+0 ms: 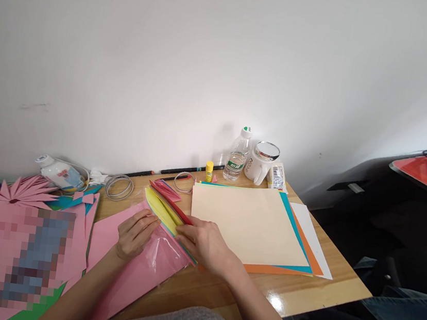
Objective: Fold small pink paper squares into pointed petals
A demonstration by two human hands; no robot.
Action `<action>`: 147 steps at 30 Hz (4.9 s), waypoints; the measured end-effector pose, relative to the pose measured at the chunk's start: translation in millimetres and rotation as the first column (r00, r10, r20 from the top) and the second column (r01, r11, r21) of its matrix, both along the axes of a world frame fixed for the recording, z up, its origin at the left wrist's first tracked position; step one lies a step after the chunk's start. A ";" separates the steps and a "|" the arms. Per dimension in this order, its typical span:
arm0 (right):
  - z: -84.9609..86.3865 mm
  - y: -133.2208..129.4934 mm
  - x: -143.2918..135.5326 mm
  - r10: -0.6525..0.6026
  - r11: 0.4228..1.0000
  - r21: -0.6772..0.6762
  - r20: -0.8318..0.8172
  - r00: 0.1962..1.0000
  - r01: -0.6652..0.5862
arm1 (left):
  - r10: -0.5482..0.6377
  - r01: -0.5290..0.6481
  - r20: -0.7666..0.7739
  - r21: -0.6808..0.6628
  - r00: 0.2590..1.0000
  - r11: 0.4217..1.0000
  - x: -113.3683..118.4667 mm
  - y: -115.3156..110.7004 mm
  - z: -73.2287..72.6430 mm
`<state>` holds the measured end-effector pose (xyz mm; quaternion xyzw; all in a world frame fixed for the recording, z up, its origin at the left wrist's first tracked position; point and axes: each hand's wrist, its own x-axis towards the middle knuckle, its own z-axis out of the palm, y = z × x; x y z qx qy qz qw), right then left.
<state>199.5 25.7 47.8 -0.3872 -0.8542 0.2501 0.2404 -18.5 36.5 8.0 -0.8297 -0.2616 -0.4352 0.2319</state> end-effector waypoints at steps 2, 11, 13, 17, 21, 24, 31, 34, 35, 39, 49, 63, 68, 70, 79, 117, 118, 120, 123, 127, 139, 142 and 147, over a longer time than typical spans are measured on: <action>-0.1 0.1 -0.2 -0.010 1.000 0.004 -0.002 1.000 0.010 | 0.011 -0.011 0.004 0.009 1.000 1.000 1.3 0.1 2.1; -1.0 0.6 0.3 -0.040 0.999 -0.014 0.001 0.999 0.040 | 0.030 -0.030 -0.034 0.008 0.999 1.000 1.6 2.7 2.6; -1.7 0.7 -0.1 -0.043 0.999 -0.023 -0.002 0.999 0.043 | 0.049 -0.049 -0.067 -0.001 0.997 0.999 1.1 3.0 2.6; -2.6 0.7 -0.2 -0.052 0.998 -0.044 -0.014 0.999 0.051 | 0.074 -0.077 -0.126 -0.024 0.989 0.997 0.4 3.0 3.3; -2.2 1.0 0.5 -0.064 0.996 -0.063 -0.017 0.998 0.063 | 0.067 -0.069 -0.127 -0.007 0.990 0.998 -0.4 3.4 2.8; -1.7 1.4 0.8 -0.079 0.995 -0.070 -0.022 0.997 0.077 | 0.067 -0.068 -0.133 0.004 0.989 0.998 -0.2 3.6 4.1; 0.0 2.6 2.3 -0.089 0.989 -0.120 -0.054 0.995 0.082 | 0.042 -0.040 -0.125 0.021 0.991 0.999 2.4 3.9 11.3; 0.6 3.0 3.0 -0.090 0.986 -0.144 -0.076 0.993 0.078 | 0.041 -0.040 -0.126 0.017 0.991 0.999 3.3 3.9 12.5; 0.8 3.1 3.0 -0.093 0.986 -0.148 -0.076 0.993 0.081 | 0.043 -0.041 -0.124 0.021 0.991 0.999 3.6 3.9 12.8; 1.2 3.5 2.5 -0.137 0.979 -0.159 -0.061 0.989 0.126 | 0.047 -0.044 -0.117 0.032 0.992 0.999 4.7 3.8 14.4; -3.6 5.9 3.8 -0.100 0.992 -0.081 0.008 0.995 0.101 | 0.025 -0.024 -0.080 0.023 0.996 0.999 1.6 6.1 3.8; -3.4 4.8 0.9 -0.117 0.988 -0.108 -0.063 0.991 0.110 | 0.002 0.000 -0.055 0.029 0.998 1.000 7.2 8.9 4.5; -2.8 4.5 1.3 -0.112 0.988 -0.112 -0.057 0.992 0.105 | -0.009 0.010 -0.050 0.017 0.999 1.000 6.3 8.3 4.3; -2.8 4.7 1.9 -0.109 0.988 -0.116 -0.059 0.992 0.101 | -0.017 0.018 -0.047 0.014 0.999 1.000 6.1 8.1 3.7; -4.6 4.6 1.8 -0.111 0.989 -0.107 -0.056 0.992 0.104 | -0.038 0.039 -0.032 0.013 0.999 0.999 5.1 8.4 2.3; 81.1 19.6 7.4 -0.415 0.869 0.401 0.272 0.868 0.290 | -0.146 -0.321 -0.708 -0.481 0.691 0.816 18.0 24.0 102.8; 90.6 20.0 14.6 -0.457 0.850 0.415 0.274 0.846 0.325 | -0.140 -0.323 -0.715 -0.471 0.685 0.821 16.9 23.5 101.2; 107.5 20.4 32.4 -0.553 0.794 0.438 0.233 0.800 0.422 | -0.132 -0.318 -0.718 -0.455 0.684 0.831 14.8 22.6 97.6; 123.2 21.4 68.0 -0.723 0.632 0.469 0.072 0.687 0.616 | -0.115 -0.298 -0.694 -0.445 0.710 0.845 10.7 20.8 90.0; 116.0 27.6 126.3 -0.874 0.417 0.446 -0.043 0.484 0.792 | -0.096 -0.207 -0.560 -0.452 0.823 0.868 0.4 14.7 74.9; -43.8 16.6 221.9 -0.857 0.340 -0.031 0.402 0.323 0.940 | -0.031 -0.013 -0.108 -0.389 0.994 0.921 -42.1 -3.1 64.5; -57.8 9.7 224.2 -0.842 0.424 -0.020 0.359 0.402 0.906 | -0.002 -0.028 -0.091 -0.328 0.996 0.944 -32.6 -3.7 51.0; -46.0 8.0 186.8 -0.874 0.444 0.207 0.316 0.370 0.872 | -0.026 -0.005 -0.102 -0.286 0.994 0.958 -16.9 -5.5 21.8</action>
